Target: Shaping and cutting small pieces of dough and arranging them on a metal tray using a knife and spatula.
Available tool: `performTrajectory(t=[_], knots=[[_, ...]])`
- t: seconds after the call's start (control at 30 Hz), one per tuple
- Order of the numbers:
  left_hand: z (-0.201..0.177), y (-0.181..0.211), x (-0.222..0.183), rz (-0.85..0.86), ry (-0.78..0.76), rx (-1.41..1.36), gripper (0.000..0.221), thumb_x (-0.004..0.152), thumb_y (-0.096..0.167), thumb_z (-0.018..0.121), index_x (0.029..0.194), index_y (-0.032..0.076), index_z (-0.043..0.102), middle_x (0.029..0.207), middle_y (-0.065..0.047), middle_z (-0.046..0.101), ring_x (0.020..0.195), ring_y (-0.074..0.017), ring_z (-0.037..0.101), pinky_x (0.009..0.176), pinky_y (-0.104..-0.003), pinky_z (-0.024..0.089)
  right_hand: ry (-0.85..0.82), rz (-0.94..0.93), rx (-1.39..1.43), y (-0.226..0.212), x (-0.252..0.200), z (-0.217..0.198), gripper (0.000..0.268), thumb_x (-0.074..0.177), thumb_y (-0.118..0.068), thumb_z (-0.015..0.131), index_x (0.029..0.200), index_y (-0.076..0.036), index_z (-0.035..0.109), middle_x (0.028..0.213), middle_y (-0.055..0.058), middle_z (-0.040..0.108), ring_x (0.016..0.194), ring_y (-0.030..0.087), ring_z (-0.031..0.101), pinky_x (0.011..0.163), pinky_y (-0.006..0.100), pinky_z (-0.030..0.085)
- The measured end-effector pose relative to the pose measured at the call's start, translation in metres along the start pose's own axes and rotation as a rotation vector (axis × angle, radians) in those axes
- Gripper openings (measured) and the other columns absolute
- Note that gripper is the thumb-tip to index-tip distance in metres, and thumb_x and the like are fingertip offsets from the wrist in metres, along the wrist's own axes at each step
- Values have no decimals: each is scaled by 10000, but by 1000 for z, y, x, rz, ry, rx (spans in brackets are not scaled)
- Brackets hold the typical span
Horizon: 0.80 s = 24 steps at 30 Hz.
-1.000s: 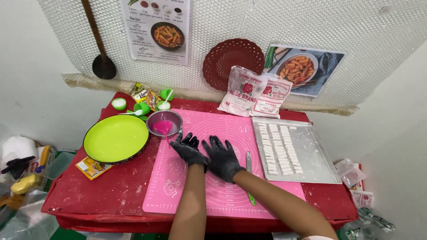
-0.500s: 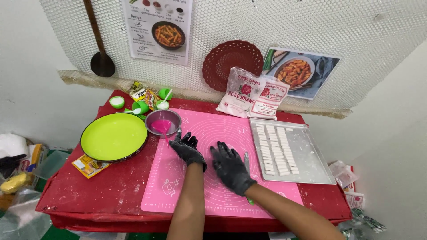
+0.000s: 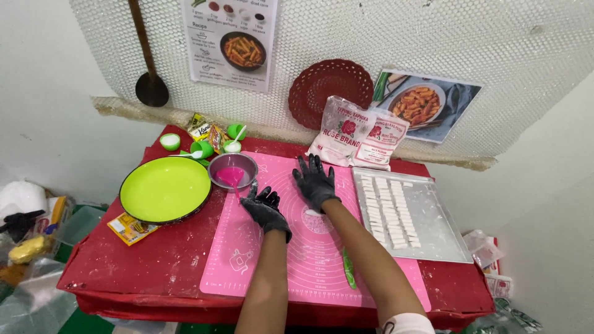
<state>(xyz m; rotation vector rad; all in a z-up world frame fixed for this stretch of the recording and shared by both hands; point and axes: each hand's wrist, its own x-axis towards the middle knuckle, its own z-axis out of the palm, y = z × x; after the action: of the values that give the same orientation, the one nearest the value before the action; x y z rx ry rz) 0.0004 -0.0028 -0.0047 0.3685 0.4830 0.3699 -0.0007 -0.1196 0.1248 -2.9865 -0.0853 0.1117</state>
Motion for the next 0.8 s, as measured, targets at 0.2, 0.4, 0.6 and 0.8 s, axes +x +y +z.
performTrajectory(t=[0.2,0.4,0.6,0.8], knots=[[-3,-5,9,-7,-3,2,619,1014,695,274,1254,308,695,926,-129,716,673,-279,692,596,-362,558,-114,-12,-96,-25,-48,1,682,1045,-665,74,1663,-376,60,1755,67,64,1619,228,31,1257,617,19],[-2,-2,9,-21,15,-9,592,1023,672,272,1225,300,686,901,-126,705,654,-270,674,581,-341,548,-53,-158,-225,-29,-114,10,639,1086,-540,200,1658,-257,164,1725,128,183,1600,272,143,1241,615,152],[4,0,6,-14,25,-13,567,1004,707,300,1200,339,684,890,-119,713,660,-287,689,572,-349,550,124,-436,-60,-6,-135,28,661,1018,-462,407,1639,-275,280,1672,85,345,1565,263,249,1187,656,194],[2,3,3,-6,18,18,582,1006,710,296,1221,315,665,902,-108,707,674,-264,682,588,-333,536,124,-343,-202,-8,-61,17,643,1064,-570,239,1641,-285,251,1700,85,292,1585,242,221,1237,632,137]])
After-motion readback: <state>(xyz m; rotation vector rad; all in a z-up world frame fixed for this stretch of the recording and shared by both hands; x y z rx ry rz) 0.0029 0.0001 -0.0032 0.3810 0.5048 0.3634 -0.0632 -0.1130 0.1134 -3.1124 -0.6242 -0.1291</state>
